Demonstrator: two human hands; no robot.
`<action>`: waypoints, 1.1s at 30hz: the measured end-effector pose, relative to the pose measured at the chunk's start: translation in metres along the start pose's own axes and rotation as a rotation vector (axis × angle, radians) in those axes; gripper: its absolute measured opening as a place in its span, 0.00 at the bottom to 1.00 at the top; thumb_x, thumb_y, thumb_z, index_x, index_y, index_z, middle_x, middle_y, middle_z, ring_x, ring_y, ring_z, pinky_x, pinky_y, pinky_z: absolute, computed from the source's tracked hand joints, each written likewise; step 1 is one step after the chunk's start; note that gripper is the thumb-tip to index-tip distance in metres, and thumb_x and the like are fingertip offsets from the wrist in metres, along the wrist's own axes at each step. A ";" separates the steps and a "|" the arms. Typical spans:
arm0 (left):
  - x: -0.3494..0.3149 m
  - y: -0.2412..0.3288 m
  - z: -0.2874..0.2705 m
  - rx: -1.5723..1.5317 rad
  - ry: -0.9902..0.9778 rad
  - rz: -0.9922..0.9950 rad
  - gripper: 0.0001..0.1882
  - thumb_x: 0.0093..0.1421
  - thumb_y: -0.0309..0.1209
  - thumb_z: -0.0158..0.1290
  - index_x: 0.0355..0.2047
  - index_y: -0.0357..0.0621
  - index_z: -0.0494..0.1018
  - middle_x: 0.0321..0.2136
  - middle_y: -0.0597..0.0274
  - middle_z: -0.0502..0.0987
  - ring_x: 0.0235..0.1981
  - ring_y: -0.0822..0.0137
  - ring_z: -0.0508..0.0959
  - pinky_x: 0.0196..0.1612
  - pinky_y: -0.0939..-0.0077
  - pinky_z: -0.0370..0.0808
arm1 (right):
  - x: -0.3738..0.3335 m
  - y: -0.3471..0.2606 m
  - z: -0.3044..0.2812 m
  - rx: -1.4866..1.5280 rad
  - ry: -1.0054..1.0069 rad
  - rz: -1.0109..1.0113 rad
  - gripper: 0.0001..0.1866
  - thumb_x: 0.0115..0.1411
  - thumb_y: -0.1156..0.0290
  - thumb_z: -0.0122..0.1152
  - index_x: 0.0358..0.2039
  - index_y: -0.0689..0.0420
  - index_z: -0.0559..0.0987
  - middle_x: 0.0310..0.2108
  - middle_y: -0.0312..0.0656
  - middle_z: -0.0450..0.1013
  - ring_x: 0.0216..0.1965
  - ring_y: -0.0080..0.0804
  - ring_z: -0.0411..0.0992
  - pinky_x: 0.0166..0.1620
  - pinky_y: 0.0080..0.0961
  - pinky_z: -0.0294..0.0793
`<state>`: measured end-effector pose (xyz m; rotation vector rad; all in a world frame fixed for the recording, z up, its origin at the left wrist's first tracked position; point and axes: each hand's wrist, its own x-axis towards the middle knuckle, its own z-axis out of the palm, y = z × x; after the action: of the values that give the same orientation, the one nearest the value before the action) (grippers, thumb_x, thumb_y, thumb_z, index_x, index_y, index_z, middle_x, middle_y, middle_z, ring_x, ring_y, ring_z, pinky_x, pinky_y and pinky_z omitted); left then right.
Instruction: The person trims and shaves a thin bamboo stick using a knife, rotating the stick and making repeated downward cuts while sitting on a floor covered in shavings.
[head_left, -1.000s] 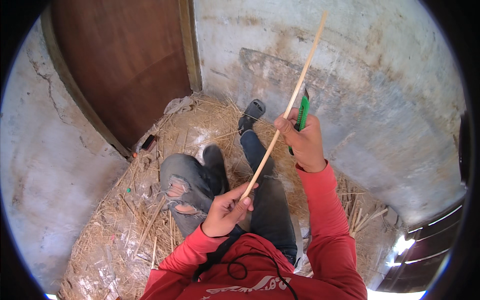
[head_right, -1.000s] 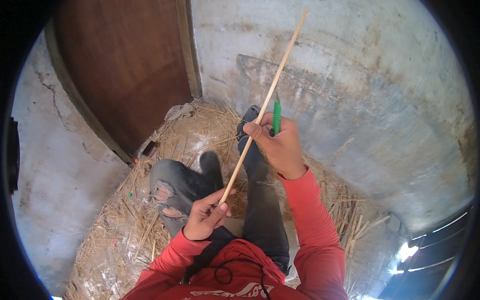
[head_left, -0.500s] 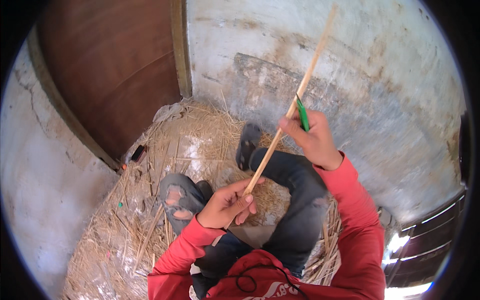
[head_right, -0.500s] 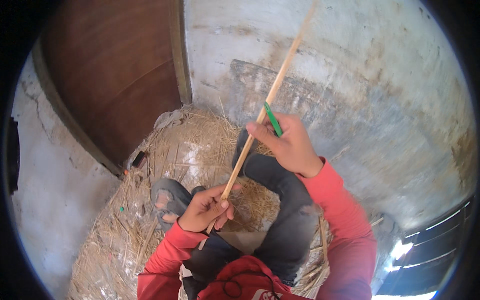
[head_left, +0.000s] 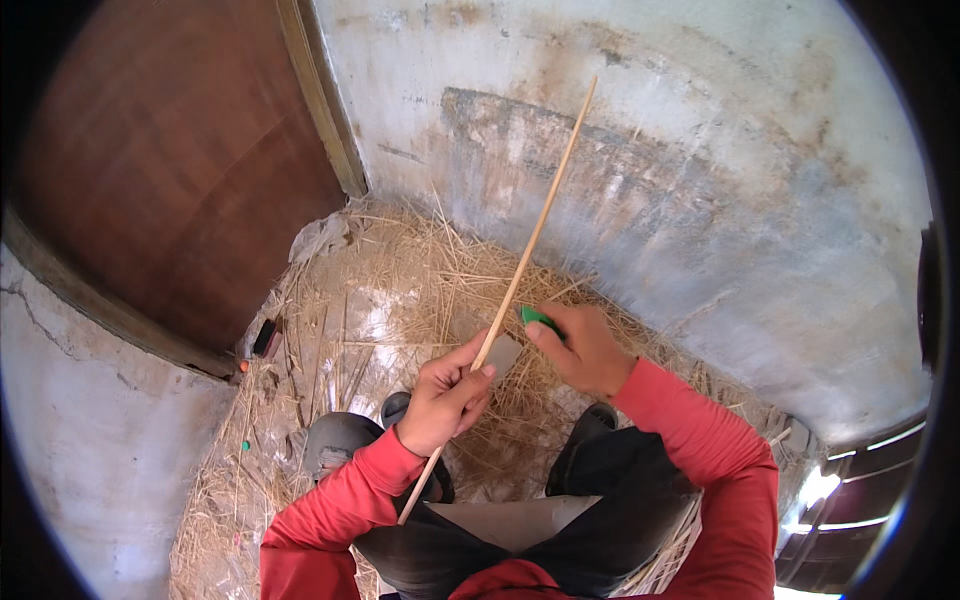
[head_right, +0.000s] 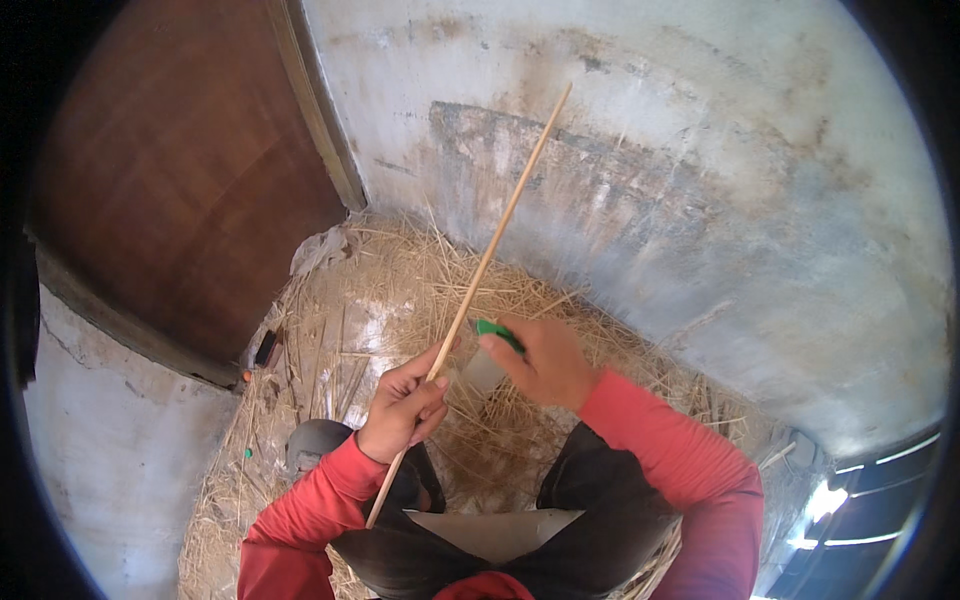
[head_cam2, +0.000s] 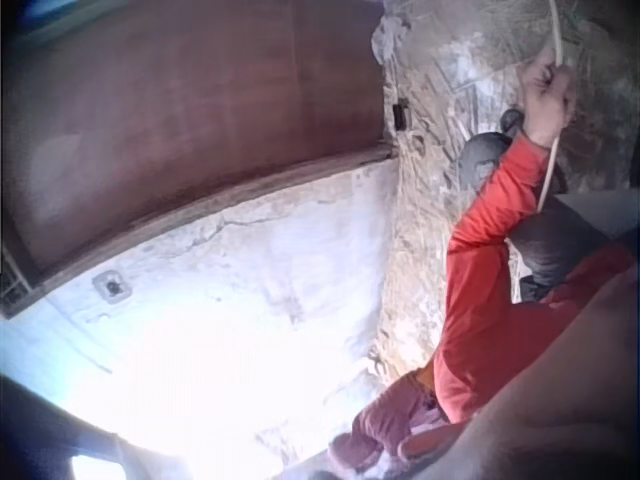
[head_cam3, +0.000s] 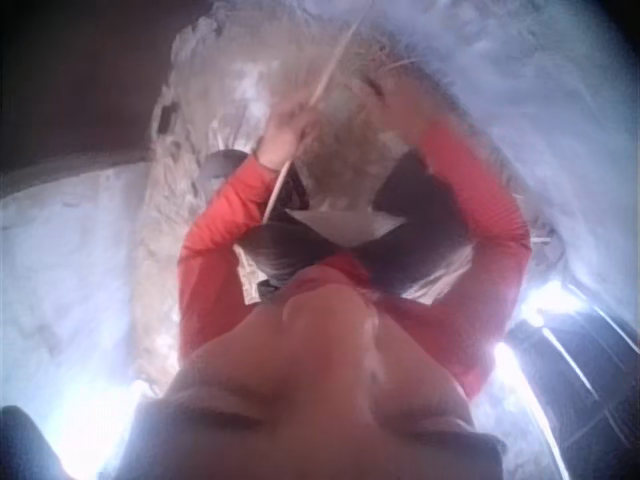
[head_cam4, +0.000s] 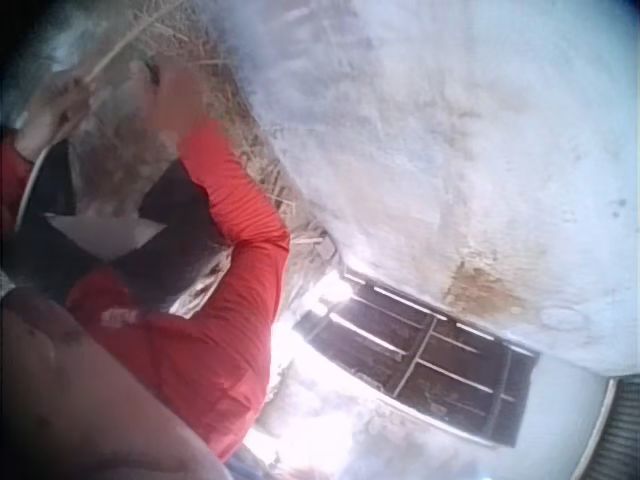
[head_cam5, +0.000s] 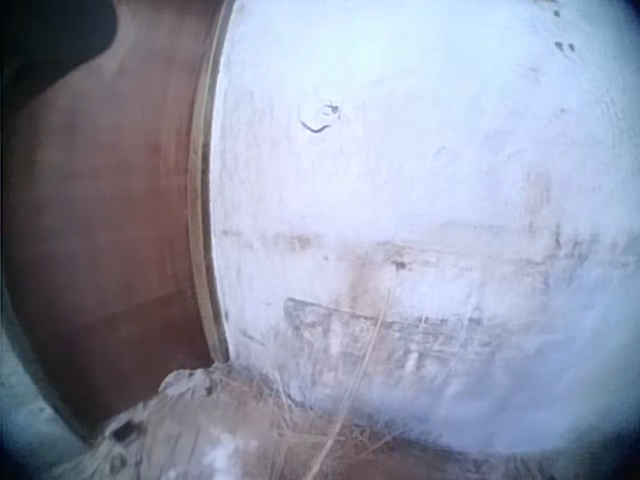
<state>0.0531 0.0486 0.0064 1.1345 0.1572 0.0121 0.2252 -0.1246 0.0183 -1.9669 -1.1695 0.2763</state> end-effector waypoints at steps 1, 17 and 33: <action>0.007 -0.002 0.002 -0.011 0.011 -0.016 0.28 0.75 0.24 0.46 0.73 0.45 0.59 0.15 0.76 0.61 0.10 0.82 0.58 0.15 0.83 0.55 | -0.002 0.004 -0.002 -0.017 -0.092 0.063 0.23 0.72 0.53 0.53 0.37 0.62 0.80 0.18 0.54 0.70 0.20 0.51 0.72 0.27 0.42 0.68; 0.060 -0.016 0.023 -0.020 0.036 -0.082 0.28 0.73 0.22 0.44 0.72 0.44 0.60 0.16 0.76 0.61 0.11 0.82 0.57 0.15 0.83 0.53 | -0.012 0.022 -0.011 -0.100 -0.093 0.017 0.24 0.71 0.48 0.54 0.34 0.58 0.80 0.16 0.52 0.71 0.18 0.56 0.73 0.26 0.50 0.71; 0.016 -0.026 0.001 0.079 -0.070 -0.190 0.28 0.74 0.22 0.45 0.73 0.45 0.59 0.16 0.77 0.60 0.12 0.83 0.58 0.17 0.82 0.54 | 0.018 0.065 -0.040 -0.145 0.056 0.392 0.35 0.74 0.40 0.46 0.35 0.63 0.83 0.17 0.49 0.68 0.19 0.44 0.65 0.31 0.46 0.69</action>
<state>0.0675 0.0387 -0.0185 1.1929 0.2039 -0.2045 0.2979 -0.1471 -0.0001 -2.3115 -0.7786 0.3426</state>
